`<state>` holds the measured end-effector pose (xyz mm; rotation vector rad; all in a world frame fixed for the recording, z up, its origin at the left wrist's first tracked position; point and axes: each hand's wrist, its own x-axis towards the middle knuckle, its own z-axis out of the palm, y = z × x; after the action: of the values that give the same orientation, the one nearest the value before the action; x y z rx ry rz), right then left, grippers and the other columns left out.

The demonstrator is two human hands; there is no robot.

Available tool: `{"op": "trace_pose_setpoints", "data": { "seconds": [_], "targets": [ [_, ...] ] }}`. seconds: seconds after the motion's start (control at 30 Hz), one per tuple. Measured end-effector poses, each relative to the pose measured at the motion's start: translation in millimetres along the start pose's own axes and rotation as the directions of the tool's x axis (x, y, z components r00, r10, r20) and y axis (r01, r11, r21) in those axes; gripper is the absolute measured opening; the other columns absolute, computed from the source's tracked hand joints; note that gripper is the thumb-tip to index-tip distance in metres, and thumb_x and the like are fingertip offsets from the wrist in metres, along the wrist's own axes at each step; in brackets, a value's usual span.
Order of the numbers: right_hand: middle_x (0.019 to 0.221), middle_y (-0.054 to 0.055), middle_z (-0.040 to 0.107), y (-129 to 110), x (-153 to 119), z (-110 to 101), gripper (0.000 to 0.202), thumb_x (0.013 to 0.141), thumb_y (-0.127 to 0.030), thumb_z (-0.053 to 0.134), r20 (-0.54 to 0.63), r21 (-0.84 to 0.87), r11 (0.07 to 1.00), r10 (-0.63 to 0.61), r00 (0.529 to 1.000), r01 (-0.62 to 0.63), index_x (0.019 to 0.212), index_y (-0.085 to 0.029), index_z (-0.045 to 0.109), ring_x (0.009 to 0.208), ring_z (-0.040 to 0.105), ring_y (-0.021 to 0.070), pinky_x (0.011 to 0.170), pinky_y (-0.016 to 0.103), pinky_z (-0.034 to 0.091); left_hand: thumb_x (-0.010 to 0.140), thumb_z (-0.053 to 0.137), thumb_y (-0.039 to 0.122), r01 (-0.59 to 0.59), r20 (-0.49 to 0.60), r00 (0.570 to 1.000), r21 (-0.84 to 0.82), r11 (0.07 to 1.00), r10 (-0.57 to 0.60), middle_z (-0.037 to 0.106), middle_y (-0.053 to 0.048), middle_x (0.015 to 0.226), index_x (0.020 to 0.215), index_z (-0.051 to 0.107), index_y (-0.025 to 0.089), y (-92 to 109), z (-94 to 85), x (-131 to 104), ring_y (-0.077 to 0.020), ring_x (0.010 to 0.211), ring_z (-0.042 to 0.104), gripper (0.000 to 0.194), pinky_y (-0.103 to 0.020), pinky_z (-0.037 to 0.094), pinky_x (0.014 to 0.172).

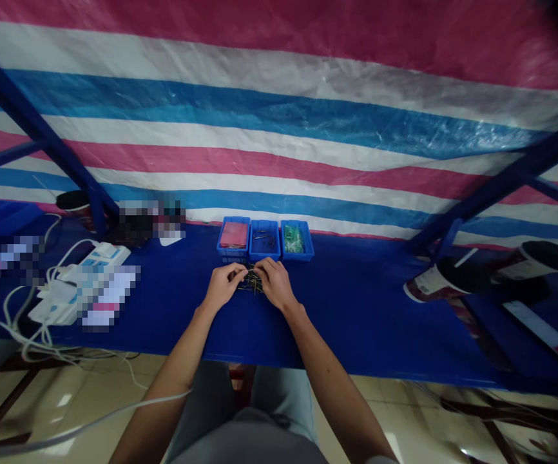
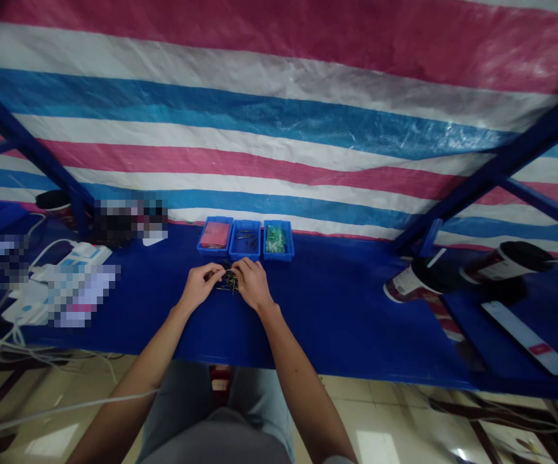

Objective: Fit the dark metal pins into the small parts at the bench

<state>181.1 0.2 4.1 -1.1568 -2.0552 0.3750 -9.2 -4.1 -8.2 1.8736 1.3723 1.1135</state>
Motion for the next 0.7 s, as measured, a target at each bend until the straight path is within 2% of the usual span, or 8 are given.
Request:
{"op": "trace_pose_setpoints", "data": {
  "seconds": [0.33,0.53,0.7],
  "targets": [
    [0.095,0.004,0.068,2.4,-0.7,2.5,0.02,0.103,-0.025,0.044,-0.002,-0.018,1.0,0.019,1.0,-0.019,0.093,-0.022,0.061,0.085,0.061,0.0181,0.08,0.032,0.037,0.09,0.06,0.036,-0.004,0.005,1.0,-0.009,1.0,0.004,0.068,0.0,0.065,0.087,0.072,0.017,0.9,-0.5,0.9,-0.0113,0.054,0.053,0.023,-0.022,0.038,0.056],
    [0.096,0.004,0.067,0.5,-1.3,-0.4,0.012,0.099,-0.023,0.051,-0.002,0.024,1.0,-0.001,1.0,0.001,0.107,-0.023,0.06,0.086,0.061,0.0188,0.081,0.032,0.038,0.091,0.06,0.037,0.001,-0.006,1.0,-0.011,1.0,-0.001,0.068,0.0,0.065,0.087,0.072,0.017,0.5,-0.4,1.5,-0.011,0.053,0.054,0.023,-0.022,0.039,0.057],
    [0.097,0.004,0.068,2.0,-0.5,1.1,0.014,0.099,-0.019,0.049,0.001,0.03,1.0,-0.008,1.0,0.008,0.098,-0.023,0.062,0.088,0.062,0.0188,0.082,0.033,0.039,0.09,0.06,0.037,-0.002,-0.012,1.0,-0.004,1.0,0.002,0.068,0.0,0.064,0.087,0.072,0.017,0.9,0.1,0.9,-0.011,0.052,0.052,0.024,-0.022,0.038,0.055]
  ]
}}
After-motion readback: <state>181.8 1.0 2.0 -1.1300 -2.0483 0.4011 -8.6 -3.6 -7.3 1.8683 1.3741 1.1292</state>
